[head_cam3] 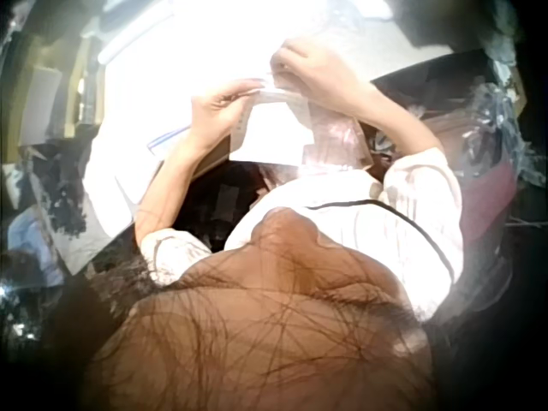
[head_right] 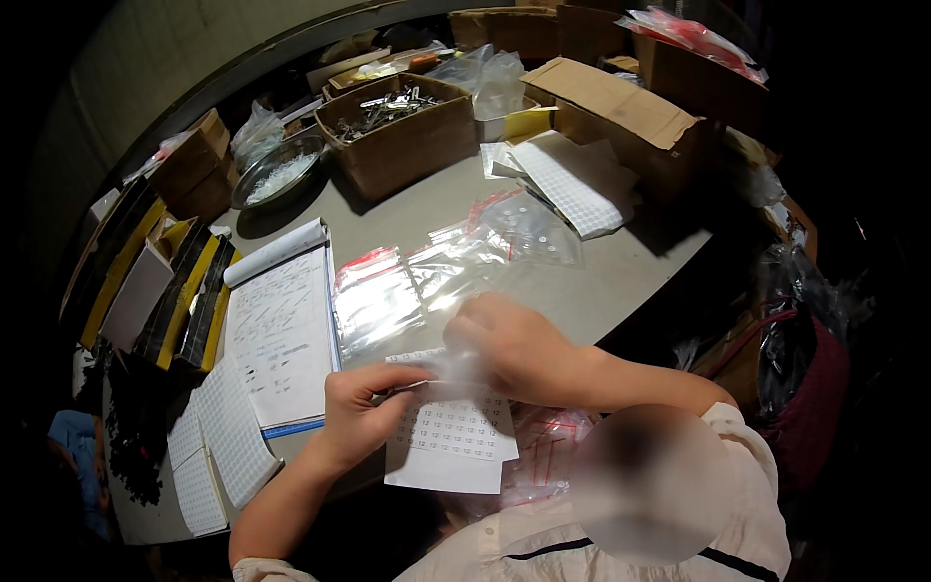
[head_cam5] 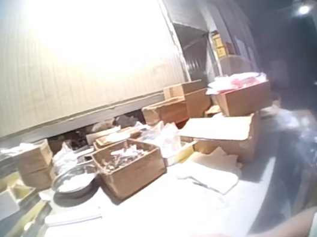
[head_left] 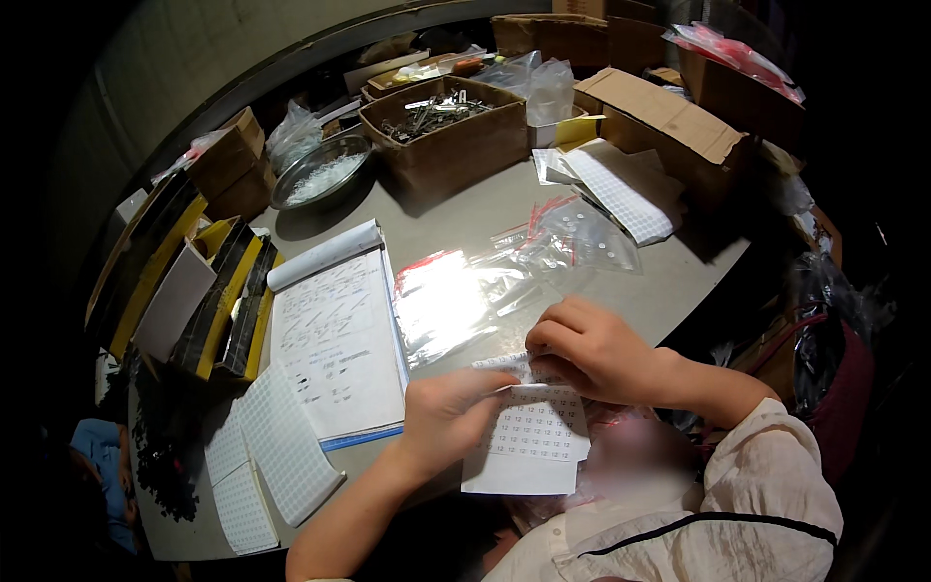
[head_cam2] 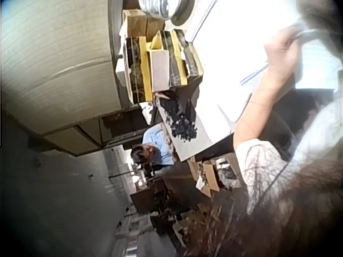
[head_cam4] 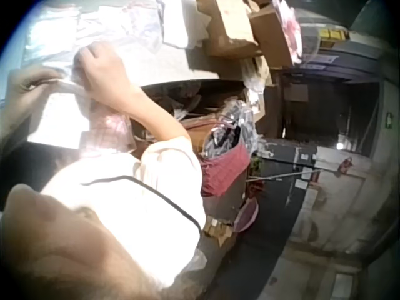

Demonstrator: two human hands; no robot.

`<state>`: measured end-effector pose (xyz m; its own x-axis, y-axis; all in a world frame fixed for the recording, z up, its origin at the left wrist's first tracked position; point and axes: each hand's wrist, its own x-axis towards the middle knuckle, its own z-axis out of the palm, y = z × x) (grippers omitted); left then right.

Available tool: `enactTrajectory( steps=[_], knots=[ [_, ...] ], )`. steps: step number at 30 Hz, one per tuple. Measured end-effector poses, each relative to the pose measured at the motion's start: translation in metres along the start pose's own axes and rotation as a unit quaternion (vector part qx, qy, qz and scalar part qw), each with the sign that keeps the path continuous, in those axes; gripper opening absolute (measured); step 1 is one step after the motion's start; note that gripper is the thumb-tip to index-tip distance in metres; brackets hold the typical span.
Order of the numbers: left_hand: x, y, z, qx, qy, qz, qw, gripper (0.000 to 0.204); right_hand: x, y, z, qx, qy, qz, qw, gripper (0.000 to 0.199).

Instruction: The person sits at a cluttered table and repeatedly peels small circular stickers from a grid sheet. They place the stickers into small clear plastic bags, organizing them by type or size. The person handles the sticker sheets and bags by hand, occasionally adjusting the pile of filled bags on the table.

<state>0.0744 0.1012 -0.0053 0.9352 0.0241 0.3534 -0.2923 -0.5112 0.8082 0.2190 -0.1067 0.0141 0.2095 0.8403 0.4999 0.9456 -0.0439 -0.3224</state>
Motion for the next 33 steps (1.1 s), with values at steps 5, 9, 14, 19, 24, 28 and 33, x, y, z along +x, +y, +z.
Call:
enactTrajectory(
  steps=[5, 9, 14, 19, 24, 28, 33],
  knots=[
    [0.001, -0.001, 0.000, -0.013, -0.006, -0.023, 1.000, 0.025, -0.005, 0.003, 0.007, -0.006, 0.033, -0.014, 0.999, 0.024],
    [-0.001, -0.007, 0.003, -0.017, -0.003, 0.008, 1.000, 0.024, -0.004, 0.008, 0.001, 0.073, -0.018, 0.029, 0.997, 0.029],
    [-0.002, -0.002, 0.001, -0.023, -0.006, -0.016, 1.000, 0.022, -0.003, 0.009, 0.001, 0.084, -0.056, 0.047, 0.994, 0.038],
    [0.003, 0.003, -0.001, -0.087, -0.006, -0.125, 0.988, 0.017, -0.013, 0.010, 0.005, -0.010, -0.043, -0.076, 0.996, 0.040],
    [0.002, -0.006, -0.001, -0.086, -0.002, -0.162, 0.983, 0.022, 0.020, 0.033, -0.014, 0.099, -0.015, 0.039, 0.994, 0.027],
    [0.003, -0.007, 0.002, -0.091, -0.001, -0.131, 0.987, 0.017, 0.045, 0.083, 0.008, 0.039, -0.016, 0.045, 0.998, 0.020],
    [0.001, -0.002, -0.002, -0.081, -0.021, -0.115, 0.990, 0.017, 0.027, 0.055, 0.007, -0.043, -0.112, 0.081, 0.989, 0.018]
  ],
)
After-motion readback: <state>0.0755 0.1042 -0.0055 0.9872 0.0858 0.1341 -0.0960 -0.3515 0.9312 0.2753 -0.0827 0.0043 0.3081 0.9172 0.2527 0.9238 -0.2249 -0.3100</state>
